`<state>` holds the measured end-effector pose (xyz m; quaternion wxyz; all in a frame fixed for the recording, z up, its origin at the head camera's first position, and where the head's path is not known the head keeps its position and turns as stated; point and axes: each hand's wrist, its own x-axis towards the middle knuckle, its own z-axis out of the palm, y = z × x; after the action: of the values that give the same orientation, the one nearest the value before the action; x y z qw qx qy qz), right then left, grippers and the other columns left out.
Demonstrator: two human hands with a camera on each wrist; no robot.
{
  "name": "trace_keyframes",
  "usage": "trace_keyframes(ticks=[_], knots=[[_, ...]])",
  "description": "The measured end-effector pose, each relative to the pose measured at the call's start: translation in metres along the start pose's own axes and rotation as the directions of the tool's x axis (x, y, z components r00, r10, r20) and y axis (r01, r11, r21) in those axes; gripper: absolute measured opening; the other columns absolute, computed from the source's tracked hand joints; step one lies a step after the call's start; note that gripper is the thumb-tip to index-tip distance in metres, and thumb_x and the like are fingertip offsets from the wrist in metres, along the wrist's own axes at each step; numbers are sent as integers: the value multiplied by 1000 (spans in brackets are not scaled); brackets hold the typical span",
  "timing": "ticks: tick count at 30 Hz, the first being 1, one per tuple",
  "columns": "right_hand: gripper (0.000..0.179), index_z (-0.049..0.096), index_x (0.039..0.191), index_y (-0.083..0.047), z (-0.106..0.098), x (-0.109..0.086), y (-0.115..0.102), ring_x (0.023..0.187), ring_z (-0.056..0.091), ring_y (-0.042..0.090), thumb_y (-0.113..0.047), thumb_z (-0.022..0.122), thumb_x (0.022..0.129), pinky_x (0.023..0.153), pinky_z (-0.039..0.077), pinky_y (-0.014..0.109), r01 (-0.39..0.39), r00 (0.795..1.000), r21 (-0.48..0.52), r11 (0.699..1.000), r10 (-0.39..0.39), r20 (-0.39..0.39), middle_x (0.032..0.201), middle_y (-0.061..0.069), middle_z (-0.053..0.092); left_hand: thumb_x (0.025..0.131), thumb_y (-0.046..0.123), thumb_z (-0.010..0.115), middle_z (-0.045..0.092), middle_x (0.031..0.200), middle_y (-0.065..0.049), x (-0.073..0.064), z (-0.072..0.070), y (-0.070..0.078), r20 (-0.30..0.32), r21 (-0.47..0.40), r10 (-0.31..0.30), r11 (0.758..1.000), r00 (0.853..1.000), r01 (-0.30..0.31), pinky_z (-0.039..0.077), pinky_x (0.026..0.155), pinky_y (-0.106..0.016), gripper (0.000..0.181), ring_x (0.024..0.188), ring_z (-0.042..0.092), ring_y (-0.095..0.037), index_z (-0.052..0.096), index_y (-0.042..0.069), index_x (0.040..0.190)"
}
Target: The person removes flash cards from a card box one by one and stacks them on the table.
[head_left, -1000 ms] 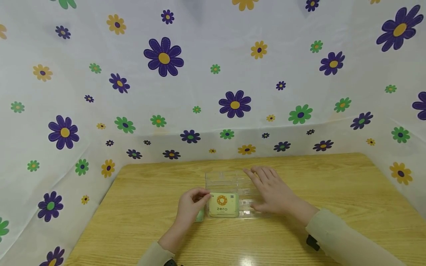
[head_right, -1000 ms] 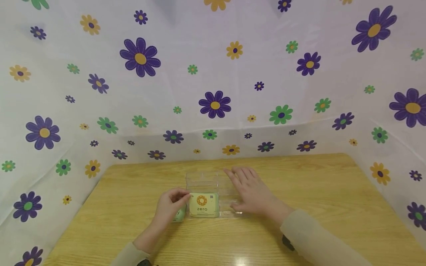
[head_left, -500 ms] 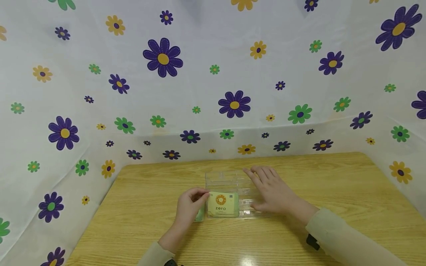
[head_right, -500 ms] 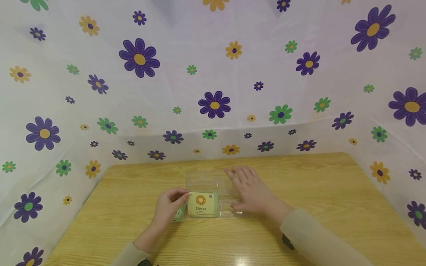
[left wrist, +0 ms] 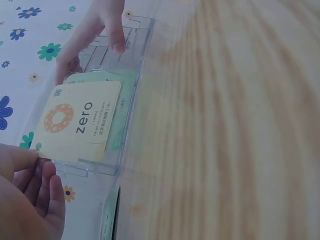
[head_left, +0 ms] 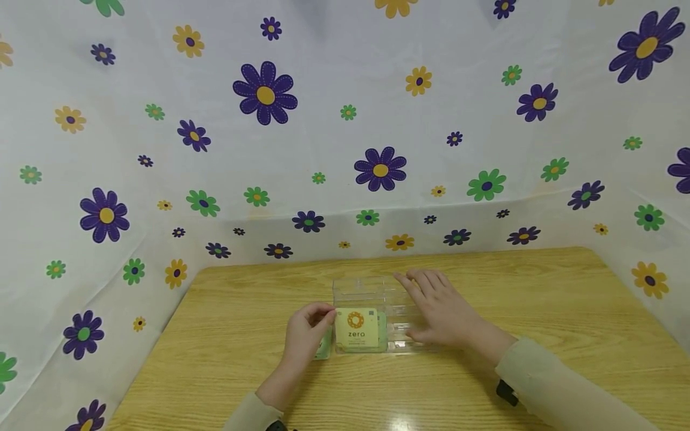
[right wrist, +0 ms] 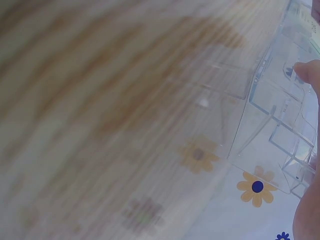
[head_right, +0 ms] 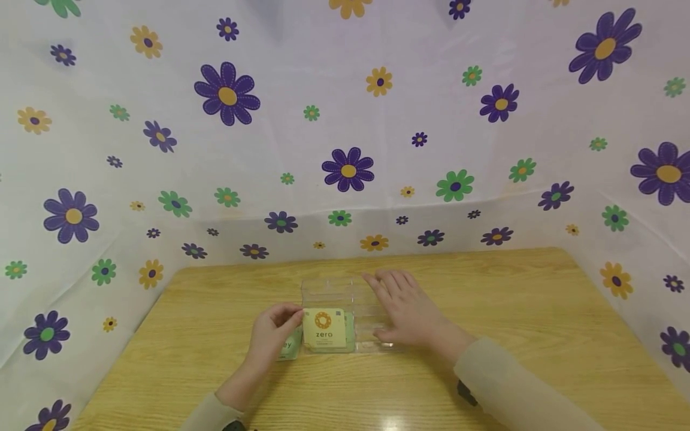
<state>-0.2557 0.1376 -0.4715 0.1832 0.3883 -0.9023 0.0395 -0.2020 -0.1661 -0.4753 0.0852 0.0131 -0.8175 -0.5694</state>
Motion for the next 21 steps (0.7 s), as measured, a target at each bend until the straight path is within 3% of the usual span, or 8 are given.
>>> trace_keyframes(ticks=[11,21], knots=[[113,26,166,-8,0,-1,0,140,45,34,-63,79,82,123,38,57,2,1000,17,1000,-2,-3,154,20,47,100,0,70,76,98,-20,-1,0,1,-13,-10,34,999,999,-34,54,71,-14,9,79,64,-3,75,-6,105],[113,27,165,-8,-3,0,-1,139,45,34,-62,80,82,123,38,57,1,1000,19,1000,-1,-2,154,18,45,101,1,70,75,101,-20,1,0,2,-12,-34,11,999,1000,-11,56,73,-15,11,80,64,-3,75,-6,108]])
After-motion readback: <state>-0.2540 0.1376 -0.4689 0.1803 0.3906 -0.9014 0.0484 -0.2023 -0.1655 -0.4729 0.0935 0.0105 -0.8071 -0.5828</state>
